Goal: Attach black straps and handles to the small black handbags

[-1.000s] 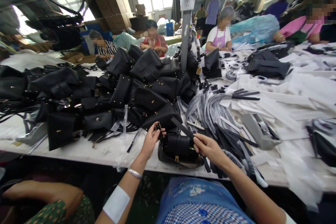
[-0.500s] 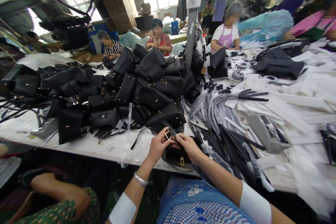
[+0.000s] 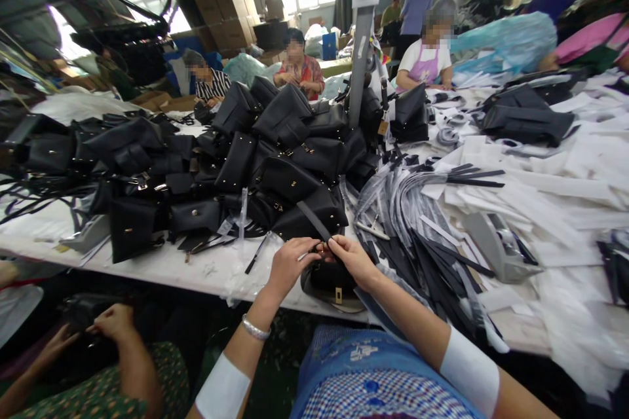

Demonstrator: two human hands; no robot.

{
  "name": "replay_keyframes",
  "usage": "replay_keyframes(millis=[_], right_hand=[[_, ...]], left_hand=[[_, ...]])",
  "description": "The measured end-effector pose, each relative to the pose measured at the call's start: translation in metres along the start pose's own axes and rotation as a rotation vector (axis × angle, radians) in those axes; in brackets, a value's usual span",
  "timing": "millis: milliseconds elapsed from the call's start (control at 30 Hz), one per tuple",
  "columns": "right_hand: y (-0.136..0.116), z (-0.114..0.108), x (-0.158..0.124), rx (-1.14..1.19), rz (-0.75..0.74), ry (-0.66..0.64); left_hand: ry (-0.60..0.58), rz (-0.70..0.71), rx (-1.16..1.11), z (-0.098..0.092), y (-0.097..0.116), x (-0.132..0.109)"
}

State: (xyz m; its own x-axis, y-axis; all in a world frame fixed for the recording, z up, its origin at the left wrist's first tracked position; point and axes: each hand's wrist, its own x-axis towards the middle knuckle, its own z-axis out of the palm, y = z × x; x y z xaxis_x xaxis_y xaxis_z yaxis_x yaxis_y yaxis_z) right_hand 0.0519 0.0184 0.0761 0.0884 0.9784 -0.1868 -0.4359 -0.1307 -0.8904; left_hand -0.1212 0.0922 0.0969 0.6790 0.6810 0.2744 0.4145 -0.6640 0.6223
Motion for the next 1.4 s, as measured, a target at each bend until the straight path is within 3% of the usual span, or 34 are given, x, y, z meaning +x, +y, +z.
replay_keyframes(millis=[100,167,367,467,567,700,800,900,967,1033,1167,1267,1333,1400], right_hand=[[-0.004,-0.005,-0.002,-0.085,-0.038,-0.021],[-0.004,-0.011,-0.007,-0.138,-0.04,-0.008],[0.028,-0.039,-0.028,-0.226,0.111,-0.073],[0.041,-0.049,-0.036,-0.245,0.196,-0.114],[0.04,-0.052,-0.038,-0.251,0.25,-0.154],[0.027,-0.044,-0.028,-0.254,0.261,-0.171],[0.019,-0.031,-0.014,-0.297,0.183,-0.161],[0.014,-0.018,-0.003,-0.463,0.028,0.011],[0.01,-0.01,0.001,-0.613,-0.107,0.144],[0.007,-0.005,0.003,-0.744,-0.221,0.197],[0.005,0.002,0.008,-0.92,-0.294,0.148],[0.003,0.006,0.015,-0.952,-0.366,0.096],[-0.005,0.008,0.019,-0.856,-0.372,0.081],[-0.022,0.011,0.02,-0.616,-0.321,0.045]], left_hand=[[-0.017,-0.008,-0.061,-0.001,-0.002,0.003],[0.032,-0.112,-0.219,0.003,-0.007,0.002],[0.261,-0.504,-0.983,0.025,-0.026,-0.007],[0.304,-0.579,-1.211,0.031,-0.031,-0.01],[0.273,-0.59,-1.309,0.034,-0.036,-0.013],[0.217,-0.571,-1.269,0.036,-0.035,-0.016],[0.066,-0.514,-1.115,0.039,-0.023,-0.014],[-0.081,-0.429,-0.934,0.042,-0.006,-0.006],[-0.07,-0.387,-0.836,0.044,0.0,-0.001],[-0.023,-0.337,-0.729,0.047,0.003,0.003],[0.014,-0.292,-0.536,0.055,0.001,0.008],[-0.005,-0.312,-0.517,0.057,0.003,0.012],[-0.051,-0.3,-0.547,0.057,0.007,0.014],[-0.135,-0.29,-0.614,0.056,0.012,0.015]])
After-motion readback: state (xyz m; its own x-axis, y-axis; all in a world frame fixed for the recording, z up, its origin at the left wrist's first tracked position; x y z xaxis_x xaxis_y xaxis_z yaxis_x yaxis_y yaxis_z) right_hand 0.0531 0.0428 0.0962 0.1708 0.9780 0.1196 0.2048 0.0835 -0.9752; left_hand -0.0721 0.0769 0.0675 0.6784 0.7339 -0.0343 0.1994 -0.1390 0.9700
